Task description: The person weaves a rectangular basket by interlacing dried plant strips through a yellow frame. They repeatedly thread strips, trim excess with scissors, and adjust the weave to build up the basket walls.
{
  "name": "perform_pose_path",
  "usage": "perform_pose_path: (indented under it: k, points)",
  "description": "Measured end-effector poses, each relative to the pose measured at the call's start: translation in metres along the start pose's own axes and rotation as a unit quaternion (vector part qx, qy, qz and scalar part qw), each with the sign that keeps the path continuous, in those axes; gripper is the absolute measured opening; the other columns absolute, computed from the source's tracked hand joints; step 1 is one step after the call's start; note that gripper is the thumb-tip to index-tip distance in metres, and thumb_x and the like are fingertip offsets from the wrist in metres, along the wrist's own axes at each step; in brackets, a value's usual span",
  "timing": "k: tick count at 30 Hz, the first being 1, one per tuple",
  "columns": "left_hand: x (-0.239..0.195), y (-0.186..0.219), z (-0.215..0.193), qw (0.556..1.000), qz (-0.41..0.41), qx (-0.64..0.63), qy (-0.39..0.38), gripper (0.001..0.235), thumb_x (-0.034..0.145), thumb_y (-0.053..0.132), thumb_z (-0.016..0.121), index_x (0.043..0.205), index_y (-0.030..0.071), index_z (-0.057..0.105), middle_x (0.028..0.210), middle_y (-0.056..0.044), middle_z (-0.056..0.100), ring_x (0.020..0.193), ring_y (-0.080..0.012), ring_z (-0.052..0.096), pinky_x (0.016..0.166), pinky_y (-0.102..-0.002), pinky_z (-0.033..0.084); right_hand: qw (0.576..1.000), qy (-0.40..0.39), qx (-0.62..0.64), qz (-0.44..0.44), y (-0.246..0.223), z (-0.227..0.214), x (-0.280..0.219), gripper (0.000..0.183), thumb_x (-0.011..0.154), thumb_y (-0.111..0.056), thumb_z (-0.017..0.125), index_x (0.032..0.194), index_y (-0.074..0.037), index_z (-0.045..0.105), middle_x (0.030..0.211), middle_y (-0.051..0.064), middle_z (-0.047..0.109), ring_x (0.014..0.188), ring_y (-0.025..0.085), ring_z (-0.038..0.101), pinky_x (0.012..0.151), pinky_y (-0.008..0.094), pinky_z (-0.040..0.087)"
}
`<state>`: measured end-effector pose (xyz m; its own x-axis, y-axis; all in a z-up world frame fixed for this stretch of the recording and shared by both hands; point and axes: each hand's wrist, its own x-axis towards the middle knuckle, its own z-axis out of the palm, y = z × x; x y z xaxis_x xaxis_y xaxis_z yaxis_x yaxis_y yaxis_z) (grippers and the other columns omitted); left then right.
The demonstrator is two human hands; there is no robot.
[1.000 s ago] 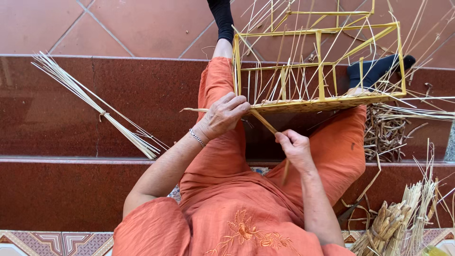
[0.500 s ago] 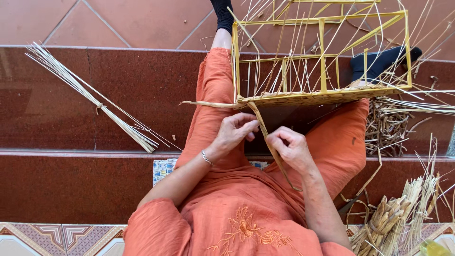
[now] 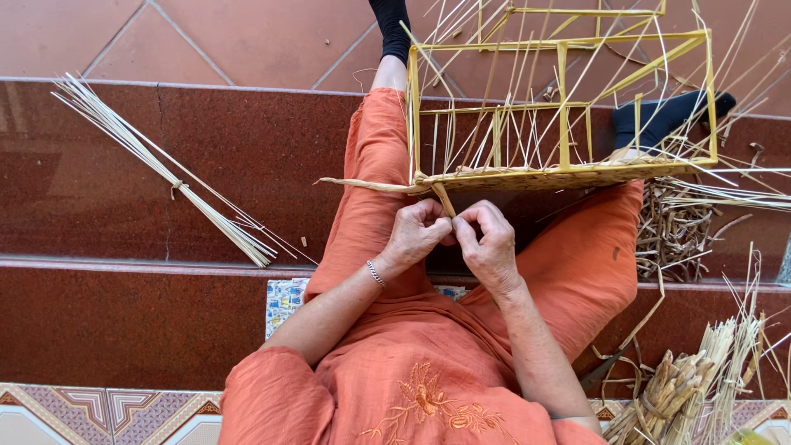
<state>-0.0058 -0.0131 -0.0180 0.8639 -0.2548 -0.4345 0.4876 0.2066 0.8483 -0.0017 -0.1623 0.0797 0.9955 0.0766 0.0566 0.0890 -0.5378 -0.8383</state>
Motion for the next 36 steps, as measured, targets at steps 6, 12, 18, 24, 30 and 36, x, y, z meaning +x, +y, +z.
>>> perform_pose_path:
  k: [6,12,18,24,30,36]
  points:
    - [0.013,0.002,-0.007,0.999,-0.023,-0.019,0.034,0.013,0.089,0.006,0.060,0.087,-0.006,0.067,0.074,-0.010,0.074,0.060,-0.0153,0.072,0.057,-0.028,0.063,0.996,0.033,0.081,-0.005,0.012,0.010,-0.011,0.007,0.100,-0.002,0.063,0.094,-0.002,0.058,0.094,0.008,0.062,0.082,0.018,0.062,0.075,0.032,0.053]
    - [-0.011,0.033,-0.014,0.969,0.061,0.238,0.017,0.012,0.090,0.010,0.071,0.091,-0.002,0.069,0.067,-0.009,0.068,0.060,-0.0129,0.062,0.054,-0.030,0.054,0.861,-0.043,0.394,0.319,0.041,0.000,-0.014,0.015,0.103,-0.016,0.054,0.108,-0.002,0.053,0.101,0.008,0.073,0.083,0.011,0.071,0.066,0.028,0.061]
    - [-0.016,0.093,-0.026,0.920,0.210,0.331,0.022,0.016,0.095,0.016,0.077,0.099,0.003,0.068,0.078,-0.003,0.066,0.063,-0.0121,0.063,0.061,-0.029,0.053,0.889,-0.070,0.358,0.278,0.048,-0.013,-0.059,0.044,0.097,-0.006,0.063,0.139,-0.006,0.048,0.089,0.015,0.070,0.064,0.015,0.062,0.057,0.027,0.051]
    - [0.023,0.130,-0.026,0.894,0.355,0.272,-0.025,0.032,0.100,0.000,0.060,0.132,-0.001,0.058,0.122,-0.011,0.064,0.099,-0.0152,0.063,0.086,-0.029,0.055,0.678,0.020,0.711,0.184,0.045,-0.070,-0.086,0.034,0.111,-0.012,0.050,0.140,0.003,0.056,0.118,0.024,0.070,0.095,0.030,0.067,0.084,0.046,0.054]
    - [0.045,0.127,-0.044,0.982,0.095,-0.029,-0.162,0.026,0.108,0.005,0.047,0.126,-0.001,0.064,0.097,-0.006,0.073,0.095,-0.0102,0.067,0.093,-0.027,0.054,0.685,0.072,0.706,0.163,0.022,-0.077,-0.064,0.051,0.083,-0.003,0.059,0.133,-0.004,0.064,0.118,0.020,0.072,0.092,0.026,0.068,0.081,0.043,0.054]
    - [0.031,0.145,-0.038,0.948,0.193,0.207,-0.146,0.034,0.094,0.008,0.076,0.125,0.003,0.061,0.089,-0.003,0.069,0.085,-0.0109,0.066,0.079,-0.032,0.057,0.973,0.053,0.224,-0.004,-0.006,-0.069,-0.030,0.028,0.100,-0.013,0.058,0.076,-0.008,0.072,0.073,0.004,0.067,0.056,0.010,0.046,0.048,0.022,0.036]
